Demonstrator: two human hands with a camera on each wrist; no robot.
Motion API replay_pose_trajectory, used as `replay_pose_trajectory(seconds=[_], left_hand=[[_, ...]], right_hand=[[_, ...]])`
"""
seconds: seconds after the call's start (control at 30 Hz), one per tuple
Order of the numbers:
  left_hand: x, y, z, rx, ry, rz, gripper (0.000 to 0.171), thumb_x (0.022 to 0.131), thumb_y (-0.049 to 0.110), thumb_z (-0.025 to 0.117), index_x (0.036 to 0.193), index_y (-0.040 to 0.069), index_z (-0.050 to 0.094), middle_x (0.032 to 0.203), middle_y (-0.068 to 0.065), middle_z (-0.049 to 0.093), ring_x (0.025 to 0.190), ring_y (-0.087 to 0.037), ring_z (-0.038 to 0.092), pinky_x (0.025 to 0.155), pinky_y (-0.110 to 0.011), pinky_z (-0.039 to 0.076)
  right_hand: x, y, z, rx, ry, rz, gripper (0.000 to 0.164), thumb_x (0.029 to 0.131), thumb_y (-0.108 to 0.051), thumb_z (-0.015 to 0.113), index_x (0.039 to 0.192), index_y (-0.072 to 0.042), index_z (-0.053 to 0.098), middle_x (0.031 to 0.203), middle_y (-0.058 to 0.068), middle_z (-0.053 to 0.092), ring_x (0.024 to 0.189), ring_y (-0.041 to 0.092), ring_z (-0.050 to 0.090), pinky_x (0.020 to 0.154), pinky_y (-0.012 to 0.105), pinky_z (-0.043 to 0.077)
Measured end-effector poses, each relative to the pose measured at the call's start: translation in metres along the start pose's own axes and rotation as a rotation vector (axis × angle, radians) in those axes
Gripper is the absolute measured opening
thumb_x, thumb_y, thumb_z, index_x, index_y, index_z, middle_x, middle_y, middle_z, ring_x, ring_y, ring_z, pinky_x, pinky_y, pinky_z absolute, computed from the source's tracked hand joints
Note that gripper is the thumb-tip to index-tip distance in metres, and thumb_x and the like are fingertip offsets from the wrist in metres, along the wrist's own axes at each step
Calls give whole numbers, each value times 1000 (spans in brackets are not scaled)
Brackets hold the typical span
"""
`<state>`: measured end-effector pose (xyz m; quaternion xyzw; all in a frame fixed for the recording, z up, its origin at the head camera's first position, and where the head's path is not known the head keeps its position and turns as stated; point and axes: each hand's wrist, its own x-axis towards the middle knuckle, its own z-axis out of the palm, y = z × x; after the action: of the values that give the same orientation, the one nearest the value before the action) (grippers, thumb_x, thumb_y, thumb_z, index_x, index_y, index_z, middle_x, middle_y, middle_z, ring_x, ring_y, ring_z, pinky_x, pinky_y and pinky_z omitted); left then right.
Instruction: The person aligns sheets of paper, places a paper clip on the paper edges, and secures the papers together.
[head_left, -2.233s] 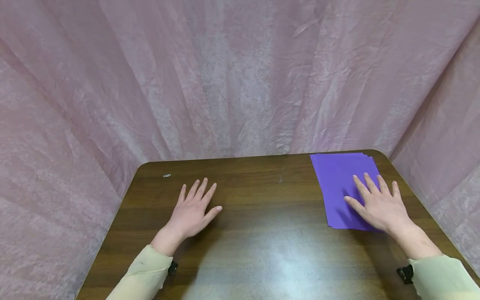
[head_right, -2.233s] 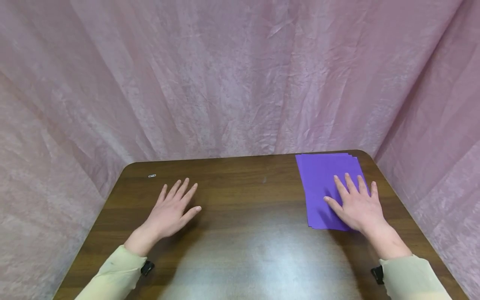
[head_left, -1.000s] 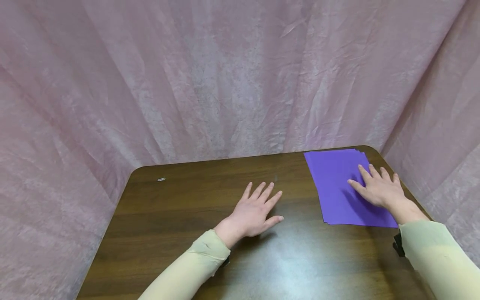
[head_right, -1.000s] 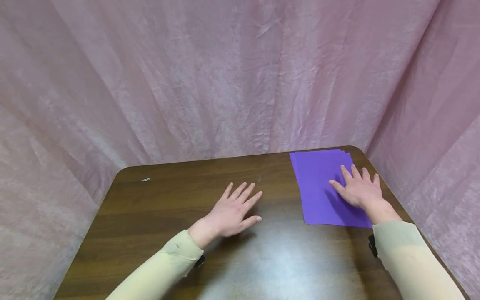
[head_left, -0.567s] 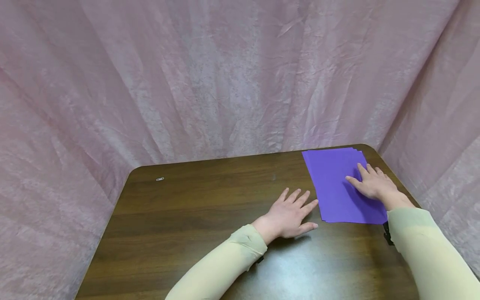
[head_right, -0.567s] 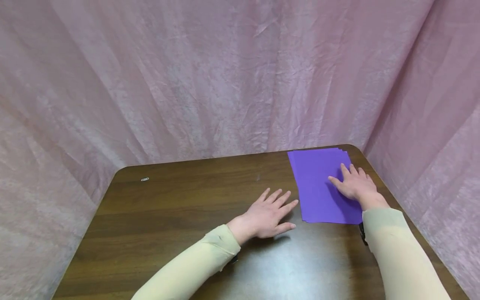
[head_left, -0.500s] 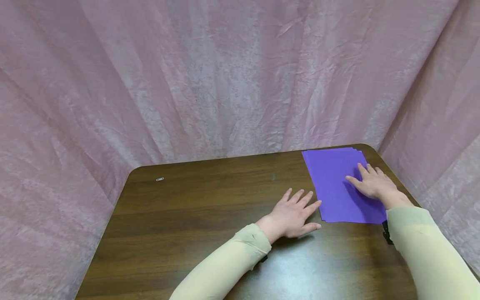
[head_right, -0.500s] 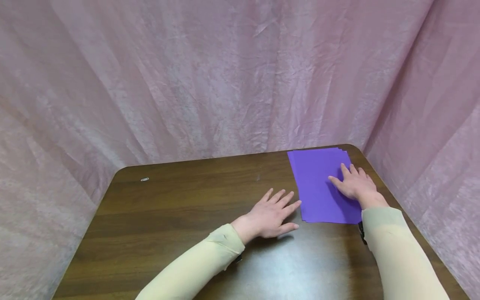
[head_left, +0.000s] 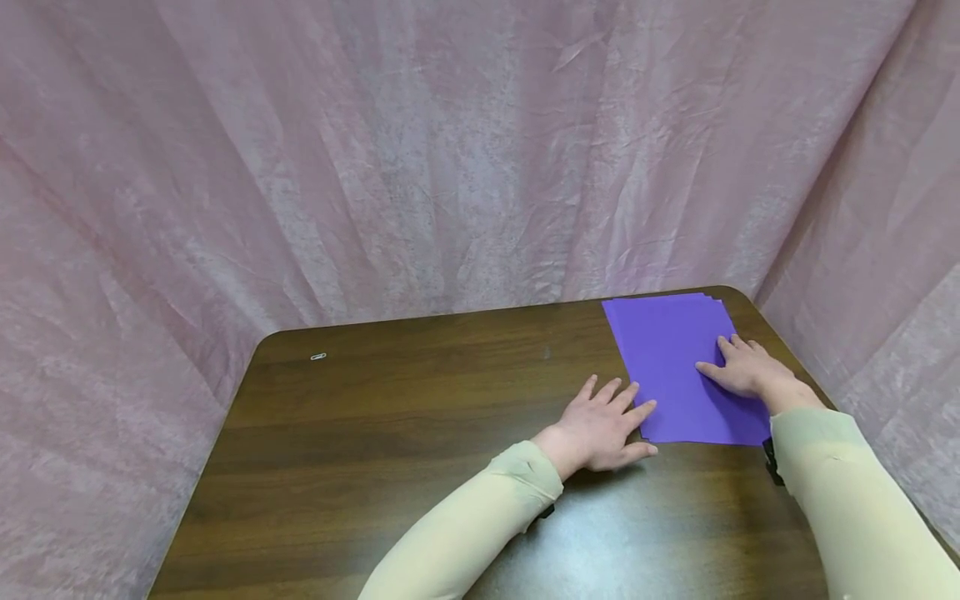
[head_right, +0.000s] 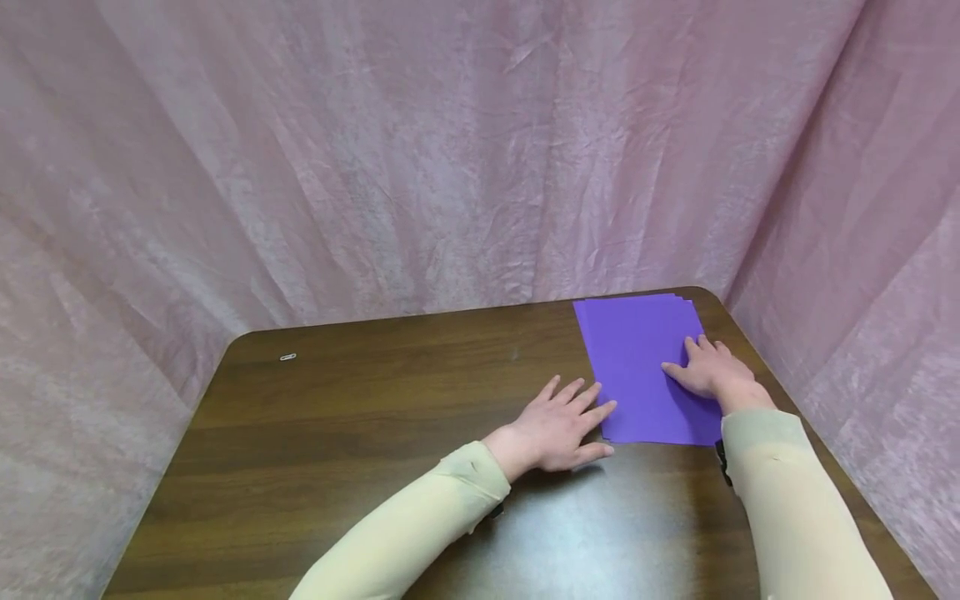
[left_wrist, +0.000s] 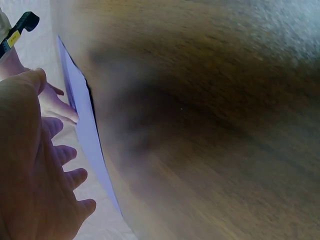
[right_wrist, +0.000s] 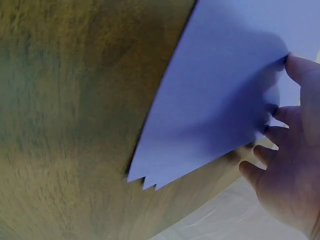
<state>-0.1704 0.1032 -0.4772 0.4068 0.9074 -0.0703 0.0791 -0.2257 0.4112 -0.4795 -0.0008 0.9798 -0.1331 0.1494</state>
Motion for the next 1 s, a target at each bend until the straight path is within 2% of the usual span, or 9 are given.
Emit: replay_pose_trajectory(seconds=[0.1,0.37,0.6,0.77,1.0], left_hand=[[3,0,3,2,-26,-6,73,99,76,19,164,43,11,170,11,10,156,-17,8,125,-47,5],[4,9,1,45,-34,23,74,99,77,21,163,41,18,169,14,14,155,-10,11,125,-44,11],[2,16,5,68,-91,12,75,98,78,19,162,40,26,167,17,19,153,-6,17,124,-41,13],[1,19,2,84,-98,8,75,98,78,19,160,38,33,166,16,25,151,-6,22,124,-39,15],[-2,16,2,82,-97,16,74,98,78,20,159,37,34,165,15,26,150,-6,23,124,-36,16]], right_hand=[[0,1,2,-23,-13,-1,97,104,-62,39,152,19,16,153,47,10,139,68,7,108,79,15],[1,-5,3,-26,-26,-11,97,104,-60,41,151,20,16,152,49,9,141,65,9,110,77,15],[4,-13,5,-52,-34,-13,94,104,-57,42,152,20,16,153,48,10,142,63,11,110,76,18],[6,-17,8,-63,-28,-41,91,105,-52,45,150,22,18,153,48,11,143,62,12,113,73,18],[3,-24,8,-74,-18,-71,88,106,-48,46,148,25,19,153,48,13,143,61,13,116,68,16]])
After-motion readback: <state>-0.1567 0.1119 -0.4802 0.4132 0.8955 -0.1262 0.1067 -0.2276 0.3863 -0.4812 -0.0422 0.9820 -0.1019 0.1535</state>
